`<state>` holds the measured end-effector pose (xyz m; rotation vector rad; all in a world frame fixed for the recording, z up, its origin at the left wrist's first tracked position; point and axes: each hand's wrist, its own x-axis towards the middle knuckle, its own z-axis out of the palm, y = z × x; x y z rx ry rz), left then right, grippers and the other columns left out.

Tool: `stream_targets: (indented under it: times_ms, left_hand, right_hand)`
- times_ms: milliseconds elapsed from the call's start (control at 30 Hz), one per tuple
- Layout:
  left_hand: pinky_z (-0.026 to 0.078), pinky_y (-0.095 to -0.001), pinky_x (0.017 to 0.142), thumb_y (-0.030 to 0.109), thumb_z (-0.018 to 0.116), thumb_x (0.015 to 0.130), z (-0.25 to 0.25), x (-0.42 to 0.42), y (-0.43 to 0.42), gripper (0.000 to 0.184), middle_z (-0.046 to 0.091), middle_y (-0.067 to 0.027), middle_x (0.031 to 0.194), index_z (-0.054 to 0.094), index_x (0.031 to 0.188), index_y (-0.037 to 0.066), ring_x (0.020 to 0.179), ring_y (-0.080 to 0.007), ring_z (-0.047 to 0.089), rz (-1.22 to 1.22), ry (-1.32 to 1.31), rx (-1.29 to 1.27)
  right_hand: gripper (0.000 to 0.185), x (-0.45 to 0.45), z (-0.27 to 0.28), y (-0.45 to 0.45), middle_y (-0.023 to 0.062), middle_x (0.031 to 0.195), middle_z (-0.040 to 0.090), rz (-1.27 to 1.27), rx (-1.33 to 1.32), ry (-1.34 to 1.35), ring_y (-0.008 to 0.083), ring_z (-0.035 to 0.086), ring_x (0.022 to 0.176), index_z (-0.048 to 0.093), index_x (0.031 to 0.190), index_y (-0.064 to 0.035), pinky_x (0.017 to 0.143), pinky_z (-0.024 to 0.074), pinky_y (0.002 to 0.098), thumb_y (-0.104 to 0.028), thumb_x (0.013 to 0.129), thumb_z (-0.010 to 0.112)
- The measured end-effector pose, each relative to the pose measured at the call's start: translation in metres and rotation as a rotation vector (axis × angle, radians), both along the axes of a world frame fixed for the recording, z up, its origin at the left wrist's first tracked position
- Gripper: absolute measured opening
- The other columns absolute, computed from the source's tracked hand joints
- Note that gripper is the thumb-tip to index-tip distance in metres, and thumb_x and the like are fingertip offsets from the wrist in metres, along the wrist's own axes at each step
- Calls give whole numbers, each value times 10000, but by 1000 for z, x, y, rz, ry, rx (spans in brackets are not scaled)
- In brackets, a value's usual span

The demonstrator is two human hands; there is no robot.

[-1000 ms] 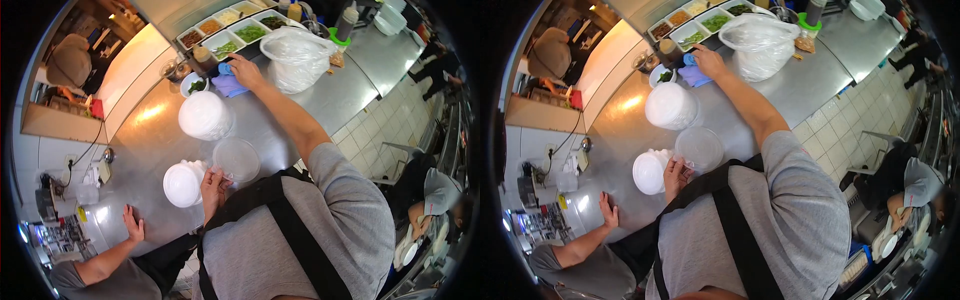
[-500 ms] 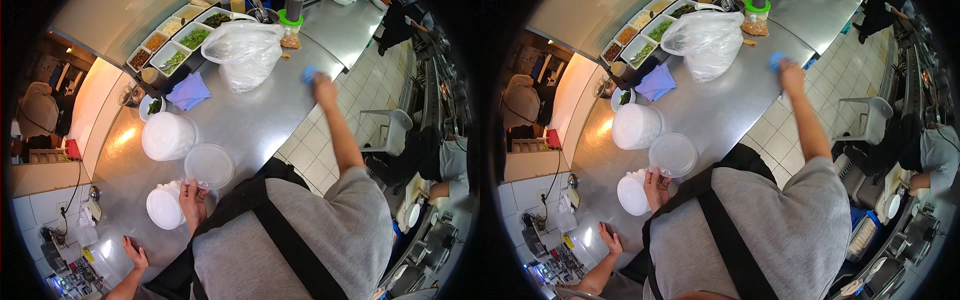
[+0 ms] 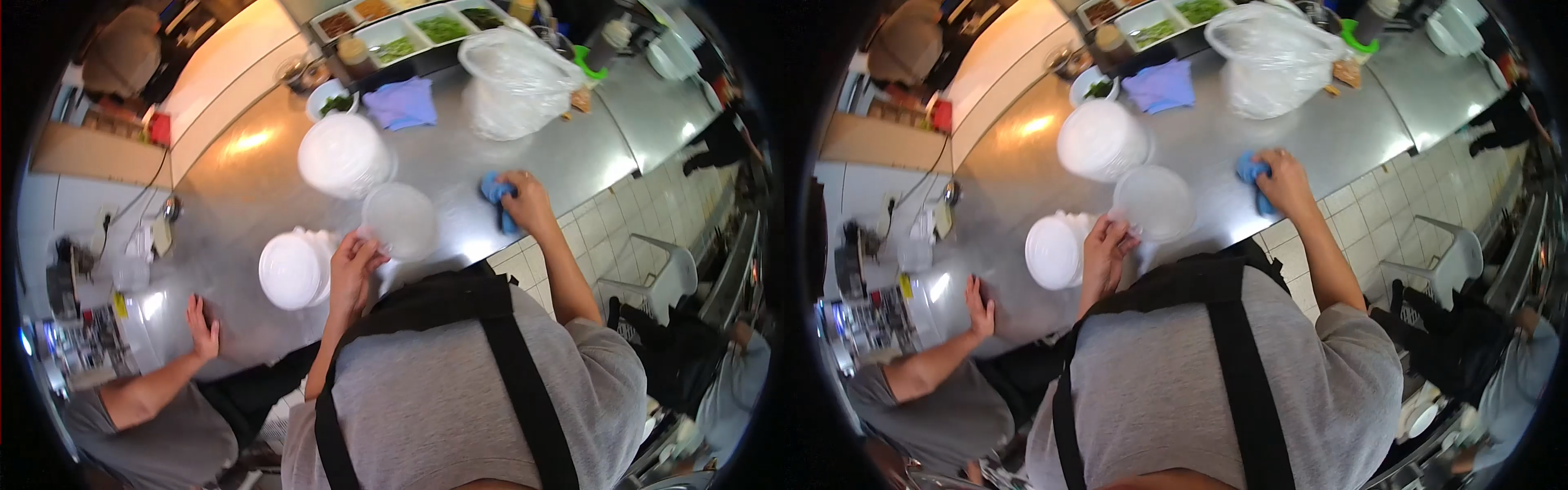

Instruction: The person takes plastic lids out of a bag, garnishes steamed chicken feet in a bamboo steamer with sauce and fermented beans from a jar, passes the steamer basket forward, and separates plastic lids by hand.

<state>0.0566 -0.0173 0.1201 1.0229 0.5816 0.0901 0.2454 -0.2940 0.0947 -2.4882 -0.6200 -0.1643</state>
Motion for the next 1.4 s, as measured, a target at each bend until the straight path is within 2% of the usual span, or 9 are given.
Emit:
stream_targets:
  times_ms: [100, 167, 267, 333, 400, 833, 1133, 1333, 1400]
  left_hand:
    - [527, -275, 720, 79, 572, 891, -1, 1, 2, 229, 590, -44, 925, 550, 1110, 20, 827, -132, 592, -24, -17, 29]
    - [526, -275, 730, 103, 573, 897, -2, 3, 2, 226, 599, -32, 940, 561, 1113, 38, 840, -131, 599, -59, -40, 68]
    - [528, -280, 748, 111, 568, 904, 6, 3, 0, 232, 618, -39, 959, 562, 1123, 35, 854, -138, 614, -58, -73, 5]
    - [529, -282, 754, 118, 568, 906, 6, 2, 1, 241, 627, -46, 974, 559, 1131, 32, 866, -143, 620, -47, -81, -37]
    - [530, -286, 759, 123, 568, 907, 4, 2, 3, 245, 632, -53, 986, 556, 1134, 30, 874, -149, 624, -43, -101, -74]
    - [544, -304, 751, 113, 577, 901, 4, -7, 6, 174, 629, -66, 954, 571, 1055, 31, 850, -151, 625, -120, -111, -159]
    - [548, -297, 746, 113, 576, 902, 2, -15, 14, 164, 632, -68, 931, 576, 1041, 25, 838, -148, 627, -120, -161, -132]
    - [552, -303, 765, 91, 570, 902, -2, -20, 15, 132, 625, -63, 952, 575, 1018, 27, 847, -150, 626, -59, -138, -64]
    - [550, -303, 772, 82, 568, 902, -1, -20, 14, 124, 624, -63, 959, 574, 1013, 27, 849, -145, 623, -55, -156, -1]
  right_hand:
    - [243, 27, 45, 62, 213, 997, 589, 61, 138, -11, 378, 580, 914, 624, 985, -89, 784, 476, 432, -51, 748, 583]
    - [230, 42, 71, 102, 197, 1024, 594, 114, 162, -458, 370, 574, 934, 618, 998, -67, 777, 470, 444, -63, 770, 594]
    - [211, 28, 81, 129, 98, 967, 623, 404, 226, -147, 217, 595, 775, 630, 1014, -85, 701, 490, 301, -59, 805, 624]
    - [192, 1, 65, 139, 32, 863, 615, 578, 331, 744, 114, 555, 716, 628, 989, -71, 668, 467, 242, -68, 801, 663]
    - [108, -31, 51, 141, 19, 698, 612, 663, 347, 951, 68, 548, 651, 637, 864, -55, 584, 452, 239, -147, 820, 670]
    - [198, -71, 36, 134, -32, 820, 582, 572, 691, 1294, 52, 539, 750, 550, 870, -88, 684, 436, 204, -102, 778, 725]
    - [162, -76, 27, 141, -45, 799, 580, 563, 683, 1294, 45, 535, 740, 577, 866, -97, 669, 431, 198, -97, 782, 716]
    - [142, -105, 49, 151, 15, 810, 567, 559, 422, 446, 85, 540, 666, 576, 865, -45, 595, 441, 228, -3, 765, 667]
    - [153, -109, 52, 154, 60, 809, 565, 557, 455, 356, 144, 550, 609, 572, 856, -38, 562, 453, 263, -28, 743, 674]
